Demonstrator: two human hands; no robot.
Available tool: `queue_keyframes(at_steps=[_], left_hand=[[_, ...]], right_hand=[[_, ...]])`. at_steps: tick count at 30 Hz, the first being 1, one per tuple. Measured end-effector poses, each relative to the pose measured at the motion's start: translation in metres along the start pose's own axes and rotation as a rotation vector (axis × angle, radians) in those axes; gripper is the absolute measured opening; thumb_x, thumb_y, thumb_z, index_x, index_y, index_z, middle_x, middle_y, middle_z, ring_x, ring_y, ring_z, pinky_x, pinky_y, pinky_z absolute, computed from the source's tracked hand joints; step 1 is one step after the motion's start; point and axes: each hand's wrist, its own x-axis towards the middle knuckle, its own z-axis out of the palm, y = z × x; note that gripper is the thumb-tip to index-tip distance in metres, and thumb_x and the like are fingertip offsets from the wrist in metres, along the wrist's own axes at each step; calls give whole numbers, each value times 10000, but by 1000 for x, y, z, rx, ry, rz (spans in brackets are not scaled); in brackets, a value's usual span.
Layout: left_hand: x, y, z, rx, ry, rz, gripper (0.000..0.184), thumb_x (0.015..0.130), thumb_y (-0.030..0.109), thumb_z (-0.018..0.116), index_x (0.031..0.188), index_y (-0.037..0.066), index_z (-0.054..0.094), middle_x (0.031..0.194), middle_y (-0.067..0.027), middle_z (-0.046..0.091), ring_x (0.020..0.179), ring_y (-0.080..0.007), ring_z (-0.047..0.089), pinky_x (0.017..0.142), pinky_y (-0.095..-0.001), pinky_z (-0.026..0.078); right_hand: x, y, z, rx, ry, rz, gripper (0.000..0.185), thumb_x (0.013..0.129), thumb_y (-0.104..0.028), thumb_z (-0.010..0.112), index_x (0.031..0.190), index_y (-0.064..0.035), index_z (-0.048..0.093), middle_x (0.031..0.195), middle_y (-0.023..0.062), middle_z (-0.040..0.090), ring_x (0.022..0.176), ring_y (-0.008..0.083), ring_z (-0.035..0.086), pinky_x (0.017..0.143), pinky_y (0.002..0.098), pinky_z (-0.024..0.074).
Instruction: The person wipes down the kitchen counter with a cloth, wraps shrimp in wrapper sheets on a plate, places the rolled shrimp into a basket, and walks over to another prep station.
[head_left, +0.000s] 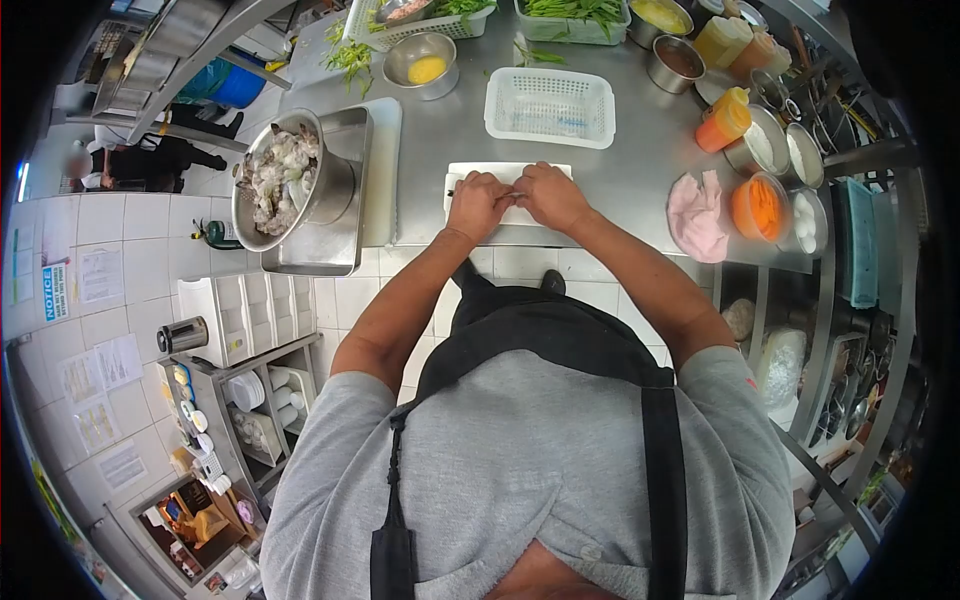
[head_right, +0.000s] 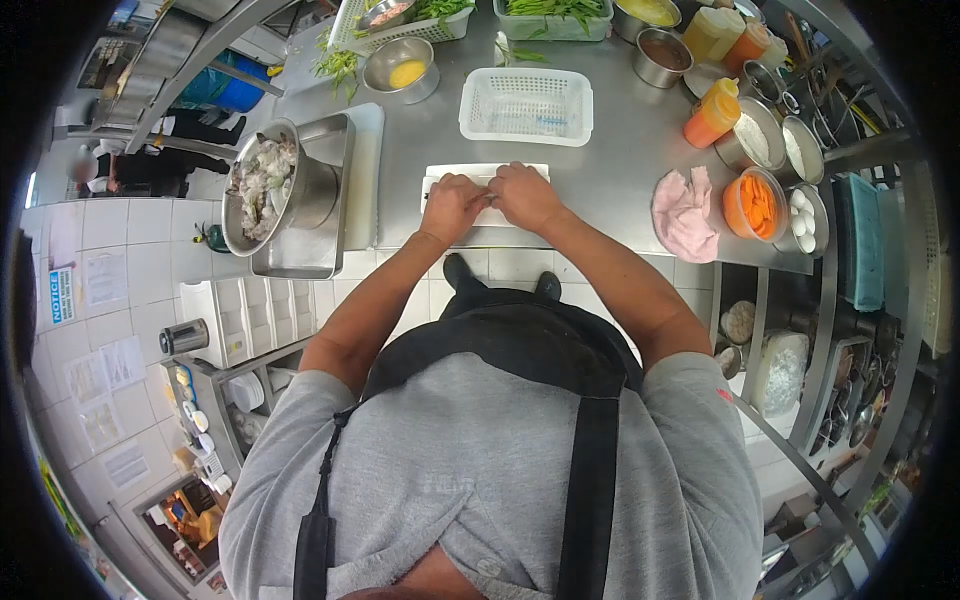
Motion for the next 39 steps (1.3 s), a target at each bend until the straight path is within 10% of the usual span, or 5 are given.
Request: queue_keyframes(at_steps=[25, 39], left_hand=[[-33, -40, -36, 94, 11, -51, 131, 875, 216, 816, 991, 167, 855, 1021, -5, 755, 1178, -248, 655, 963, -494, 455], [-29, -41, -40, 65, -8, 6, 131, 873, 207, 798, 989, 160, 836, 1011, -48, 755, 1133, -273, 664, 951, -505, 463]], right_hand=[[9, -13, 13, 96, -43, 34, 102, 900, -95, 693, 828, -48, 747, 900, 149, 707, 947, 384, 674, 861, 496, 575], [-11, -5, -7, 9, -124, 50, 208, 875, -96, 698, 1057, -14, 757, 1053, 176, 703, 1072, 383, 663, 962, 502, 563]])
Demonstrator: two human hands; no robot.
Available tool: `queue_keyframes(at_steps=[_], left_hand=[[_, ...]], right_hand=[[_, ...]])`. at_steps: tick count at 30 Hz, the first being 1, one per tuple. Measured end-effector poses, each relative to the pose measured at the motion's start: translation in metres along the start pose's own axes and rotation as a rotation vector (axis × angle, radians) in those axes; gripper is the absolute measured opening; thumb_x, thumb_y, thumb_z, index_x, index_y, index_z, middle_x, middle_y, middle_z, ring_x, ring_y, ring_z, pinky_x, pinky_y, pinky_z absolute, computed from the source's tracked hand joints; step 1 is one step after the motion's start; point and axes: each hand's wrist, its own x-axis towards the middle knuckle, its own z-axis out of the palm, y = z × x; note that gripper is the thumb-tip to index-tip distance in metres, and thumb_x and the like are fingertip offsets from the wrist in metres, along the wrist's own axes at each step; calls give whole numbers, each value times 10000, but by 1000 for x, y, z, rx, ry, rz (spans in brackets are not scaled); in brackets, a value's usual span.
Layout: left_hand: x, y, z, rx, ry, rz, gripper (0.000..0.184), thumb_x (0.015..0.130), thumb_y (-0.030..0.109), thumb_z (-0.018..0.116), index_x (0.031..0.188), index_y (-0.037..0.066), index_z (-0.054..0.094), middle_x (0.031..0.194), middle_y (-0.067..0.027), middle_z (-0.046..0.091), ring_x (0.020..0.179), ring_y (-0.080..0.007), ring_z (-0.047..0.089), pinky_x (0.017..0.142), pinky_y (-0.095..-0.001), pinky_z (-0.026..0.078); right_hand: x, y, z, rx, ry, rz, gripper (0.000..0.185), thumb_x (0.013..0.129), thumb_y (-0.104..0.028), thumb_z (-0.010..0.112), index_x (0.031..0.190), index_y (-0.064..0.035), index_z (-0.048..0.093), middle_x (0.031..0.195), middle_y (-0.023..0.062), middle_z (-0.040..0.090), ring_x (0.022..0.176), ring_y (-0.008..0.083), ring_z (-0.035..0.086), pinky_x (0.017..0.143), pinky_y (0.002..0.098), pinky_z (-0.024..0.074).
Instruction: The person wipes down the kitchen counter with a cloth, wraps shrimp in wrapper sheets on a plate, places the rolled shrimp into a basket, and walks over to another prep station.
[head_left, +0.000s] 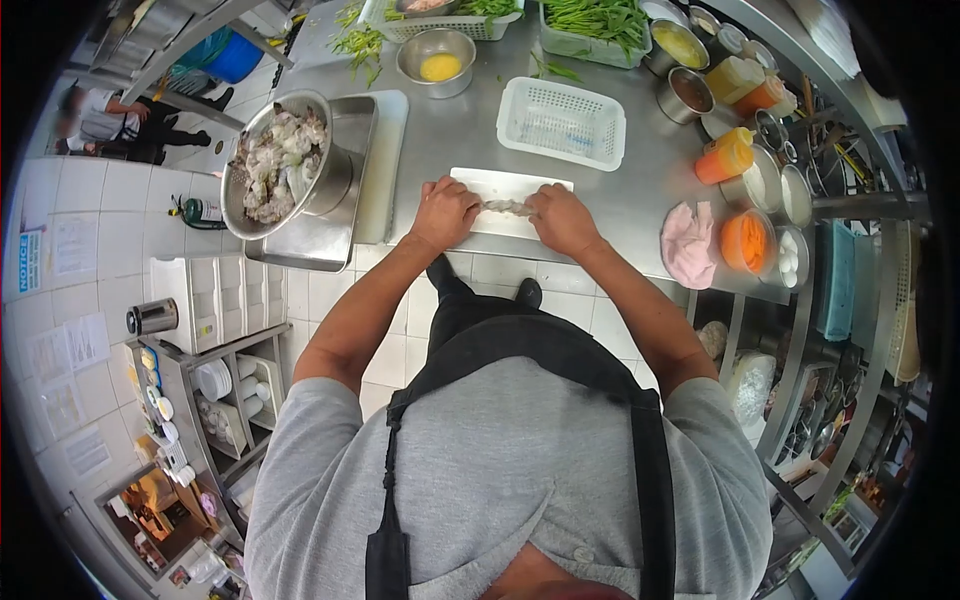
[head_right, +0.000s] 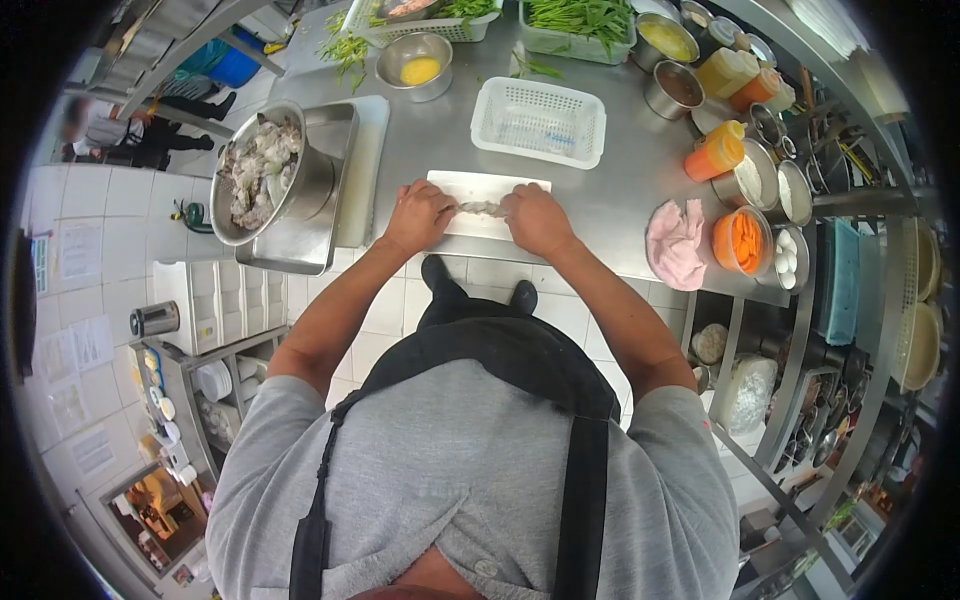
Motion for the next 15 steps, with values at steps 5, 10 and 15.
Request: queue_keyframes(at_steps=[5, 10, 15], left_hand=[[5, 3, -17, -21, -88, 33, 102, 831, 193, 791, 920, 149, 814, 922, -44, 754, 1056, -273, 684, 904, -493, 482], [55, 25, -52, -20, -34, 91, 77, 852, 176, 780, 909, 139, 816, 915, -54, 758, 1046, -282, 687, 909, -493, 491], [163, 34, -39, 6, -8, 47, 95, 877, 175, 778, 937, 159, 849, 929, -71, 783, 1085, -293, 683, 926, -511, 497]], right_hand=[[-7, -2, 1, 96, -4, 126, 162, 876, -128, 684, 1003, -48, 744, 1017, 187, 707, 1049, 403, 679, 938, 518, 574], [6, -2, -61, 114, 61, 182, 153, 875, -118, 682, 999, -58, 748, 1020, 179, 727, 1034, 391, 694, 930, 508, 577], [63, 65, -105, -95, 168, 182, 161, 845, -72, 689, 989, -76, 758, 1026, 151, 754, 1040, 381, 709, 933, 508, 566]])
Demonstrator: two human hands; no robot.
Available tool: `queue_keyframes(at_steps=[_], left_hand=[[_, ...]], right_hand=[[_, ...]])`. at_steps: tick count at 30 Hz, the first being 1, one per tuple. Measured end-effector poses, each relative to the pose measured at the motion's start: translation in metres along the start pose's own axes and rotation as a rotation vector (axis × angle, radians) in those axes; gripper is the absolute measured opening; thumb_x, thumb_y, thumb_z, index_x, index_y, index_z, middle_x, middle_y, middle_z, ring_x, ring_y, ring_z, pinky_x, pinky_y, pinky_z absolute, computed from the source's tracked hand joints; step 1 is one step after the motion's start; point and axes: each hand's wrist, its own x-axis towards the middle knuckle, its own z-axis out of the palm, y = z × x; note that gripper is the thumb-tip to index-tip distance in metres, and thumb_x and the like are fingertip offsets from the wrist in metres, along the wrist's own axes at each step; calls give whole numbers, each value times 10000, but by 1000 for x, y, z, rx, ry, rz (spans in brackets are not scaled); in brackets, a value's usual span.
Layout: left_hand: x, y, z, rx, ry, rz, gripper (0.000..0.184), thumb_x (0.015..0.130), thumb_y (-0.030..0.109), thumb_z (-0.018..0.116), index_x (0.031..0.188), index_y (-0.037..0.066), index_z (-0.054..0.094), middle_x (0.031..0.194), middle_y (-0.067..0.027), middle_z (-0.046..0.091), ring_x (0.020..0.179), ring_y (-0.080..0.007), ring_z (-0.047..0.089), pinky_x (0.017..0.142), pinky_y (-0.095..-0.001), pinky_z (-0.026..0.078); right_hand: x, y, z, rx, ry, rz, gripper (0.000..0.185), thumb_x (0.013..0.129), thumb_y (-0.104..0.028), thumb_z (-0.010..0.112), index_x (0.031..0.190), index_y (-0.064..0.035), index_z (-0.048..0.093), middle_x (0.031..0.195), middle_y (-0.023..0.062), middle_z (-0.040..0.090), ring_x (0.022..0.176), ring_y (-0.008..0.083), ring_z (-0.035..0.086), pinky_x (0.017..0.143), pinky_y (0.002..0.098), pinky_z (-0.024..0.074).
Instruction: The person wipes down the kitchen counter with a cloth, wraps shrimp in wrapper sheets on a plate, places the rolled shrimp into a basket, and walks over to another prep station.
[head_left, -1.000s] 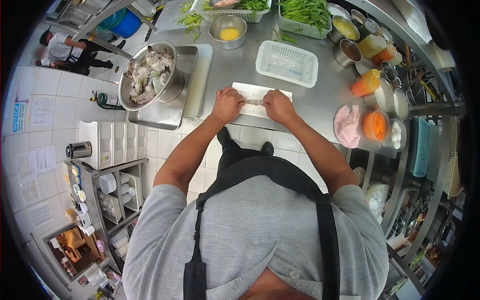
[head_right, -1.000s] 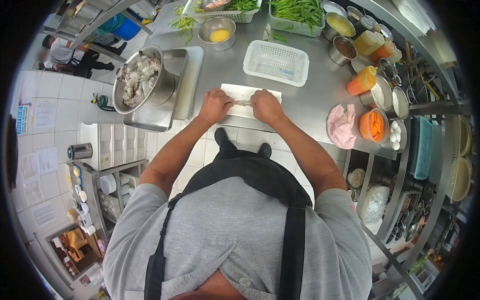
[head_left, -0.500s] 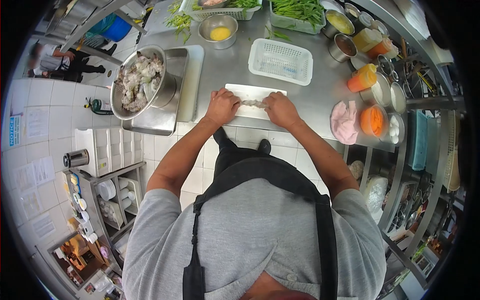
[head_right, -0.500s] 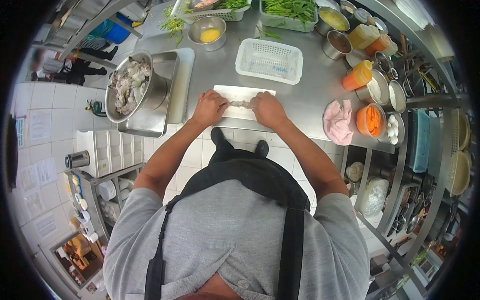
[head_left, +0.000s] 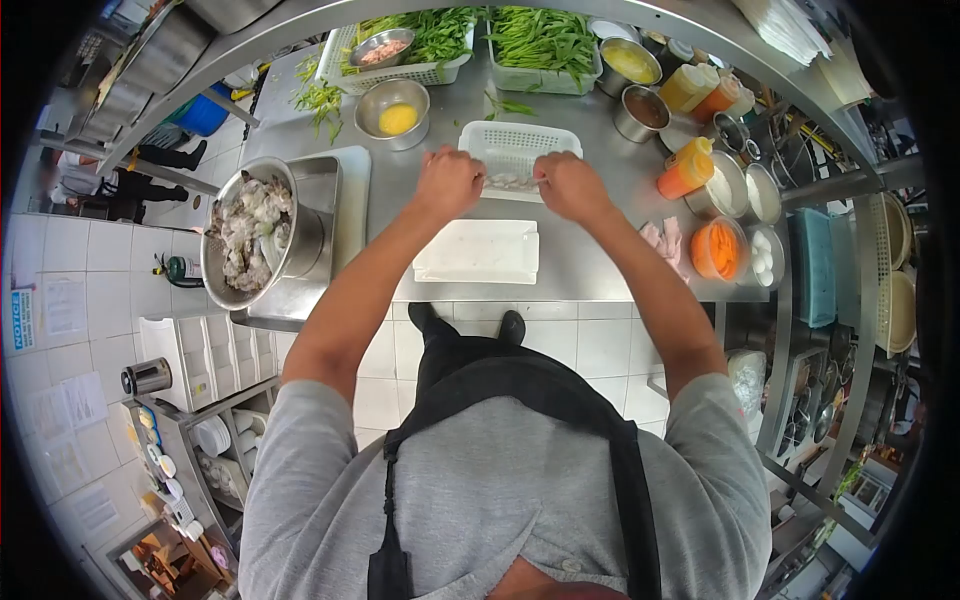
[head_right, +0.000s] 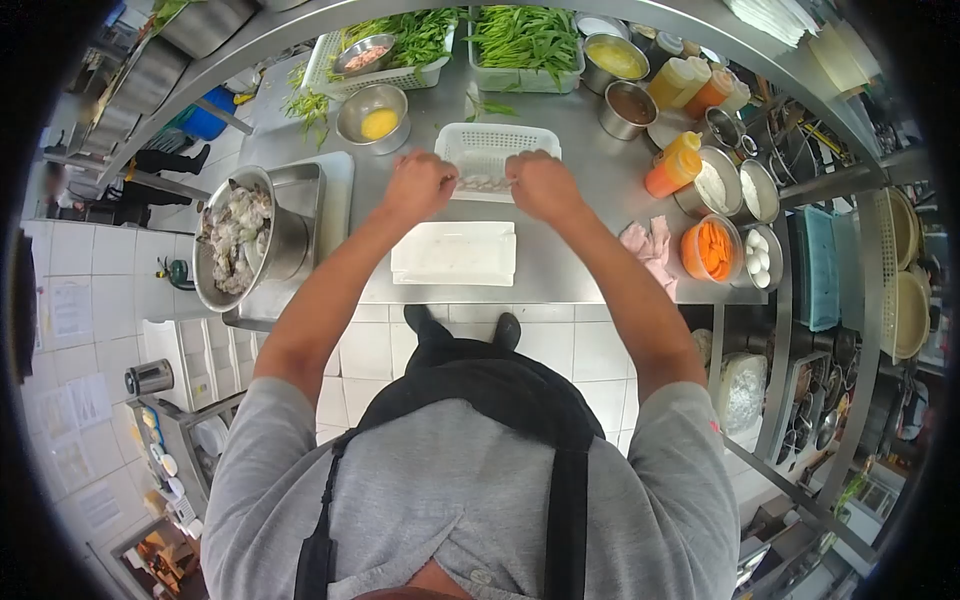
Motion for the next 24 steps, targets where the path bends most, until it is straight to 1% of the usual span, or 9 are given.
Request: queue_keyframes(at_steps=[3, 5, 12, 15, 17, 18, 20, 23, 24], left_hand=[[42, -3, 25, 125, -129, -21, 115, 888, 184, 780, 958, 194, 870, 930, -59, 797, 1115, -284, 681, 958, -541, 484], [53, -1, 34, 204, -301, -19, 126, 900, 185, 776, 962, 223, 879, 952, -38, 800, 1146, -266, 674, 1000, -559, 454], [55, 1, 42, 305, -476, -9, 150, 902, 173, 775, 973, 241, 888, 1039, -33, 801, 1178, -258, 658, 1042, -534, 420], [56, -6, 40, 374, -486, 90, 199, 899, 154, 763, 1035, 225, 889, 1039, -30, 803, 1217, -268, 651, 1009, -540, 438], [61, -12, 25, 138, -383, 52, 374, 884, 138, 742, 1243, 187, 839, 1114, -72, 791, 1294, -311, 627, 1041, -589, 451], [62, -12, 24, 138, -385, 49, 374, 884, 138, 742, 1243, 187, 839, 1114, -72, 791, 1294, -311, 627, 1041, -589, 451], [63, -11, 19, -188, -562, 86, 584, 853, 130, 728, 1436, 154, 729, 1234, -124, 751, 1338, -351, 608, 1100, -641, 441], [54, 2, 35, 6, -639, 115, 684, 824, 134, 737, 1504, 138, 667, 1295, -149, 704, 1323, -366, 615, 1186, -646, 391], [52, 6, 39, 56, -634, 115, 661, 813, 132, 747, 1472, 158, 697, 1265, -136, 699, 1307, -351, 628, 1147, -610, 408]], right_hand=[[27, 23, -2, -151, -161, -10, 200, 824, -40, 688, 998, -95, 769, 1032, 131, 779, 1057, 357, 721, 954, 501, 550], [35, 25, -3, -273, -410, 4, 214, 835, -32, 678, 997, -125, 783, 1024, 115, 793, 1074, 332, 724, 974, 491, 537], [26, 39, 11, -386, -467, -60, 179, 876, -70, 691, 974, -140, 824, 1062, 163, 780, 1040, 331, 742, 987, 487, 551], [25, 49, 9, -319, -435, -33, 222, 884, -77, 689, 1023, -148, 848, 1111, 169, 784, 1067, 344, 748, 987, 488, 571], [32, 58, 3, -43, -276, 63, 284, 878, -99, 692, 1097, -176, 855, 1188, 172, 782, 1129, 358, 739, 998, 471, 588], [33, 56, 2, -41, -279, 62, 284, 878, -99, 692, 1097, -176, 855, 1188, 172, 782, 1129, 358, 739, 998, 471, 588], [35, 49, 1, 206, -374, 119, 318, 858, -196, 746, 1160, -159, 838, 1262, 193, 766, 1155, 367, 736, 1013, 460, 590], [22, 30, 13, 45, -490, 21, 446, 827, -317, 811, 1237, -141, 807, 1305, 199, 740, 1197, 361, 714, 1046, 463, 581], [17, 26, 20, -32, -468, -11, 555, 808, -404, 854, 1275, -113, 784, 1287, 172, 726, 1233, 361, 682, 1056, 477, 570]])
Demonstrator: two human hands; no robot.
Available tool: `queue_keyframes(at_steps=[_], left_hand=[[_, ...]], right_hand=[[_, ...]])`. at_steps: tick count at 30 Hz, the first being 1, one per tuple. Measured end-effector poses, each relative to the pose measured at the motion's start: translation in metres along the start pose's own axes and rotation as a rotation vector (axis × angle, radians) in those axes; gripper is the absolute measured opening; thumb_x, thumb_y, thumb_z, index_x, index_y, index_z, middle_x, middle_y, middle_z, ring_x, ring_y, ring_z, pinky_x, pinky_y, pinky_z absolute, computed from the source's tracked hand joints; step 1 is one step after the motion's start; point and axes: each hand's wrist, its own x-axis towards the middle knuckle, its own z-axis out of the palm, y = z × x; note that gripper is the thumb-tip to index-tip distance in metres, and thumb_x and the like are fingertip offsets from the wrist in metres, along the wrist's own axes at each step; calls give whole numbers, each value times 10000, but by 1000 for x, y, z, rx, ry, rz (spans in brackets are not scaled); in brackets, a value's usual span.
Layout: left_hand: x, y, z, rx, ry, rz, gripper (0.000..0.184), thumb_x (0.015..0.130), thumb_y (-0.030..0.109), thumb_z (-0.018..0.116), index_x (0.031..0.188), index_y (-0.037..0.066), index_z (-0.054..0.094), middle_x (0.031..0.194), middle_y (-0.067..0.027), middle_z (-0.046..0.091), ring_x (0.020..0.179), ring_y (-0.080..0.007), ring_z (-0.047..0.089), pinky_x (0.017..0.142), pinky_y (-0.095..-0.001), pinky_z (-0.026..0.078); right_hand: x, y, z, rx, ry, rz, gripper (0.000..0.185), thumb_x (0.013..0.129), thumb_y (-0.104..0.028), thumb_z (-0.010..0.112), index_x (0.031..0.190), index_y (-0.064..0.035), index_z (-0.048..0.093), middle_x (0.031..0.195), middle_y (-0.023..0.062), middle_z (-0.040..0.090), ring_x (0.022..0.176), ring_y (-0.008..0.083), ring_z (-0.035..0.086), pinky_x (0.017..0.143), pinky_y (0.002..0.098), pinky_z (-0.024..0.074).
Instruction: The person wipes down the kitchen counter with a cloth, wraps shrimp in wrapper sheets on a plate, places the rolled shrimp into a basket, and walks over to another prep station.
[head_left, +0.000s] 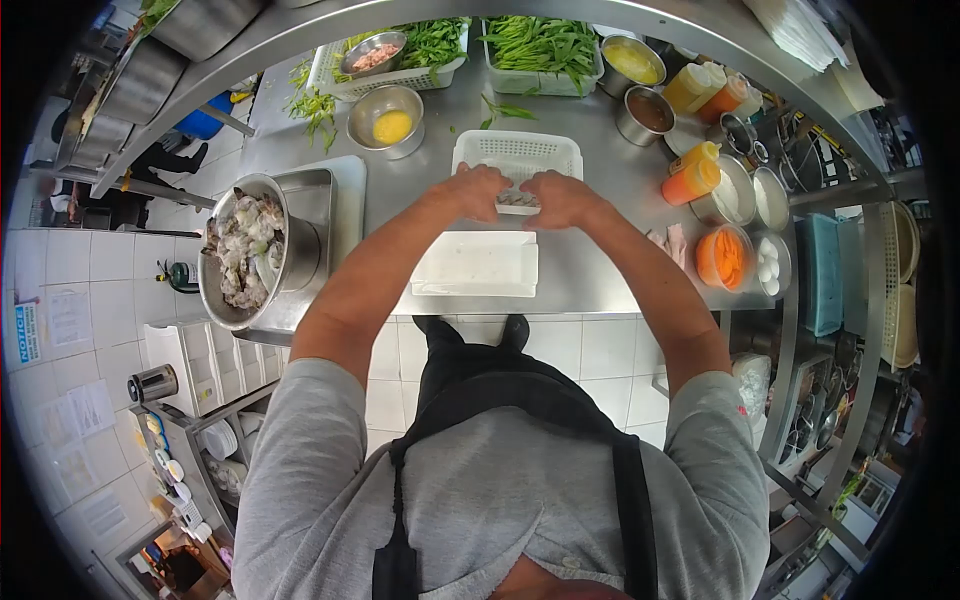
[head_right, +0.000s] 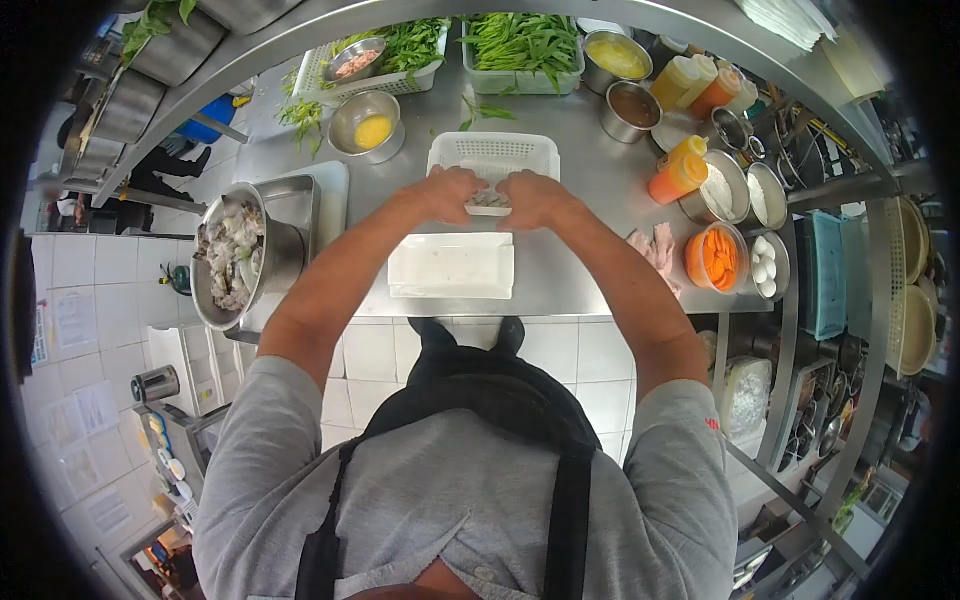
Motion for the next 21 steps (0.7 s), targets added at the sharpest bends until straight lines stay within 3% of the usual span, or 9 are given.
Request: queue_keyframes(at_steps=[3, 6, 9, 11, 12, 14, 17, 19, 21], left_hand=[[7, -5, 5, -9, -157, 20, 642, 807, 136, 756, 1447, 177, 720, 1239, -124, 699, 1305, -340, 630, 1093, -572, 418], [5, -9, 13, -27, -82, 44, 605, 815, 151, 768, 1412, 251, 750, 1211, -113, 717, 1291, -321, 641, 1046, -539, 419], [-2, -2, 13, -73, -9, 100, 581, 831, 172, 778, 1392, 324, 760, 1189, -106, 738, 1290, -319, 648, 1052, -562, 438], [7, -3, 23, 87, -57, 31, 565, 850, 199, 785, 1379, 396, 759, 1187, -110, 752, 1302, -338, 644, 1037, -585, 468], [8, -3, 26, 179, -53, 50, 582, 864, 214, 790, 1433, 322, 735, 1215, -128, 747, 1293, -362, 651, 1045, -612, 488], [-7, -2, 33, 183, 218, 59, 631, 848, 221, 827, 1468, 221, 711, 1205, -144, 739, 1251, -373, 669, 1070, -605, 490], [-84, 18, -32, -44, 400, 69, 676, 833, 213, 854, 1482, 133, 683, 1272, -162, 733, 1264, -373, 669, 1107, -567, 496], [-148, 3, -60, -174, 830, 93, 649, 840, 208, 857, 1462, 120, 693, 1321, -183, 733, 1282, -391, 669, 1099, -504, 527], [-229, -26, -90, -216, 987, -233, 538, 867, 237, 827, 1373, 78, 733, 1297, -228, 736, 1203, -403, 696, 1051, -483, 564]], right_hand=[[2, 3, 12, -82, -95, 2, 545, 819, -395, 866, 1288, -131, 783, 1255, 154, 709, 1242, 360, 658, 1056, 481, 566], [1, 6, 19, -80, -43, -19, 527, 816, -373, 874, 1280, -137, 787, 1212, 154, 714, 1200, 368, 672, 1036, 489, 569], [-4, 3, 19, -113, 76, -76, 501, 819, -341, 868, 1275, -151, 789, 1207, 162, 721, 1187, 380, 677, 1031, 494, 568], [3, 2, 17, -117, -37, -82, 505, 819, -344, 863, 1280, -152, 787, 1198, 173, 726, 1170, 390, 682, 1032, 504, 565], [6, 6, 22, -160, -39, -75, 512, 825, -341, 856, 1298, -161, 783, 1212, 183, 730, 1171, 393, 684, 1042, 507, 560], [10, 2, 17, -188, -110, -32, 528, 830, -372, 857, 1303, -153, 781, 1253, 190, 724, 1194, 386, 677, 1060, 503, 551], [4, -13, 6, -159, -101, -48, 592, 823, -373, 879, 1347, -126, 756, 1288, 195, 714, 1226, 389, 663, 1089, 496, 540], [-4, -21, -3, -56, -12, -58, 646, 833, -329, 896, 1403, -85, 713, 1317, 193, 705, 1265, 395, 645, 1104, 490, 534], [-19, -37, -16, 22, 116, -100, 651, 847, -287, 895, 1425, -66, 691, 1326, 193, 705, 1269, 400, 646, 1101, 481, 531]])
